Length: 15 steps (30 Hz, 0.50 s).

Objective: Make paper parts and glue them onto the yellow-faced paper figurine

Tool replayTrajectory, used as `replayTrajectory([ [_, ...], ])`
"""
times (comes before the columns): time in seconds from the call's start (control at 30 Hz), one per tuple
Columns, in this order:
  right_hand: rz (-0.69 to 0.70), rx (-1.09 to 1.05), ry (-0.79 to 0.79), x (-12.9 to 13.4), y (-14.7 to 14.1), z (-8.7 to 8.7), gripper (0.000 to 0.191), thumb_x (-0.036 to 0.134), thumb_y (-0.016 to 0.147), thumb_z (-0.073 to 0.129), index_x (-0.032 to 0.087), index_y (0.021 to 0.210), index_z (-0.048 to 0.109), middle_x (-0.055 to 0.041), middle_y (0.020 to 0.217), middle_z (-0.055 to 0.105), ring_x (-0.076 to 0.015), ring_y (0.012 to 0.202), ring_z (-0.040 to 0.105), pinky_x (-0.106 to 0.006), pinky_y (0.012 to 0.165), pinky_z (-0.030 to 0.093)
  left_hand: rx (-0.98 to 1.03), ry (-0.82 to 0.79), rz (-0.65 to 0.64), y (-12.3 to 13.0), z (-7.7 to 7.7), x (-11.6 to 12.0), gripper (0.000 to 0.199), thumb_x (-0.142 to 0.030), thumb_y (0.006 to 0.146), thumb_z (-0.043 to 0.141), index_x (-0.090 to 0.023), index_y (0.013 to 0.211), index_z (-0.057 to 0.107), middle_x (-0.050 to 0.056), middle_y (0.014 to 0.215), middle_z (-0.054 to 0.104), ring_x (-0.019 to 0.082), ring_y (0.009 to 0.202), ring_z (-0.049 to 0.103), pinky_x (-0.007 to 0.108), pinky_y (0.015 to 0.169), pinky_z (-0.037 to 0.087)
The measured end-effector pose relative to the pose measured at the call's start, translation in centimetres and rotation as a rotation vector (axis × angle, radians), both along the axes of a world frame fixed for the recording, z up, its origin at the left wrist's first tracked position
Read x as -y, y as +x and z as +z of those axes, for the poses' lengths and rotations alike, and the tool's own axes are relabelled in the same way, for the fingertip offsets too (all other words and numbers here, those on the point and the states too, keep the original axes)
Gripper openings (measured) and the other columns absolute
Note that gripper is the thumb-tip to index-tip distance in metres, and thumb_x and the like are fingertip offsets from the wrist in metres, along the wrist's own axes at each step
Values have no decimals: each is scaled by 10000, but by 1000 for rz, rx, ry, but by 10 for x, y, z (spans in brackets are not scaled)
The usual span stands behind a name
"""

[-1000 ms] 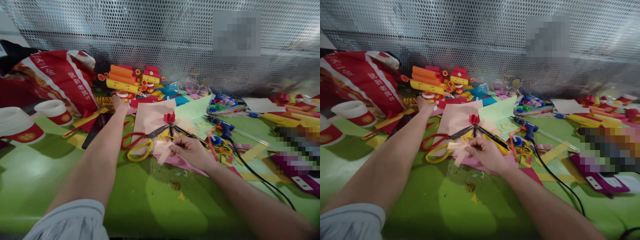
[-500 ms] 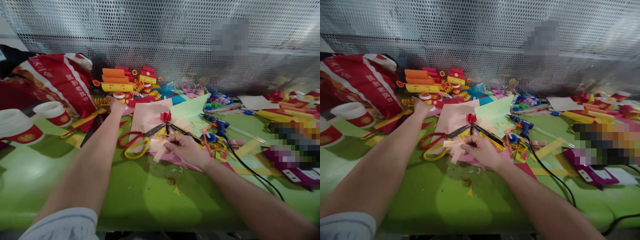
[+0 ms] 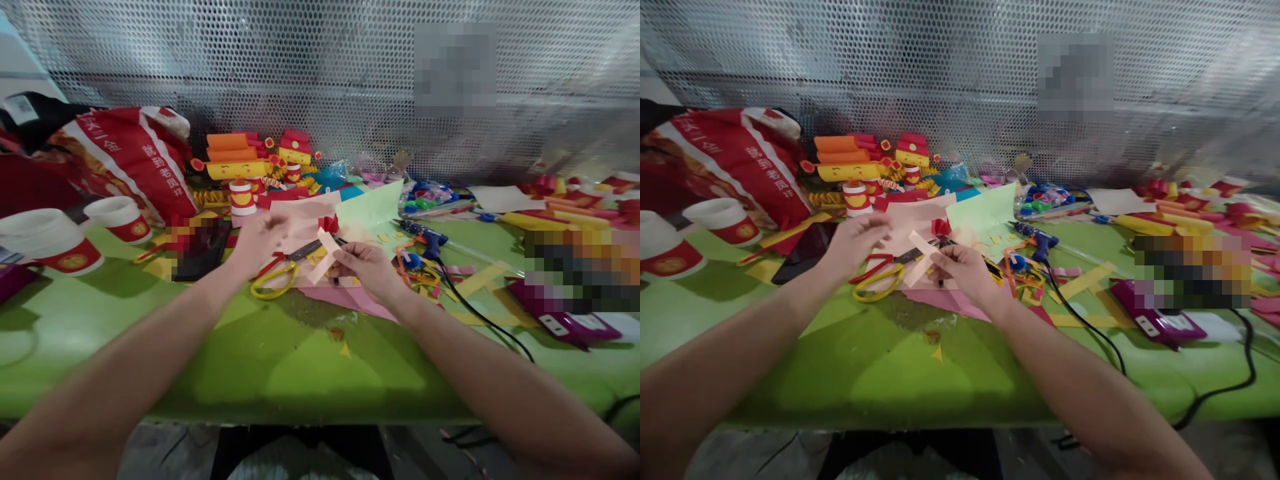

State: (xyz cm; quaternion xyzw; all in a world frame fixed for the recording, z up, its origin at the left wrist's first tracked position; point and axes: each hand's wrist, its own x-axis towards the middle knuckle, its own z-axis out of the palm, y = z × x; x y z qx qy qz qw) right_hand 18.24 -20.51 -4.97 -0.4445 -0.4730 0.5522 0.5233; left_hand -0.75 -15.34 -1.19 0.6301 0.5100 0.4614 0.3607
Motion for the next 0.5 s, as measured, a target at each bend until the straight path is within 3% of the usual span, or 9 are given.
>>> replayTrajectory([
  [0.1,-14,-27,18,1,-1,-1,441,534,511,788,163,672,614,-8,582,658,-120,511,624,-282,552,559,62,-197,-401,19,-3,26,189,-219,678,649,-157,856,656,32,814,667,128,701,605,269,681,483],
  [0.17,-12,-29,27,2,-2,-1,428,525,521,788,161,666,617,3,570,649,-114,512,625,-279,569,564,144,-247,-528,27,-4,36,163,-241,686,652,-162,829,655,26,790,672,119,701,609,252,672,476],
  [0.3,8,-6,36,6,-6,3,438,540,514,783,161,650,612,15,561,639,-102,508,619,-273,578,567,68,-258,-471,29,-7,42,127,-292,750,604,-167,758,628,-17,566,601,90,480,510,208,473,394],
  [0.5,57,34,74,13,-13,5,393,521,571,759,174,662,596,14,582,646,-112,539,630,-301,611,576,-58,-100,-401,21,-13,46,203,-346,778,567,-179,665,597,-6,566,591,102,488,508,210,452,377],
])
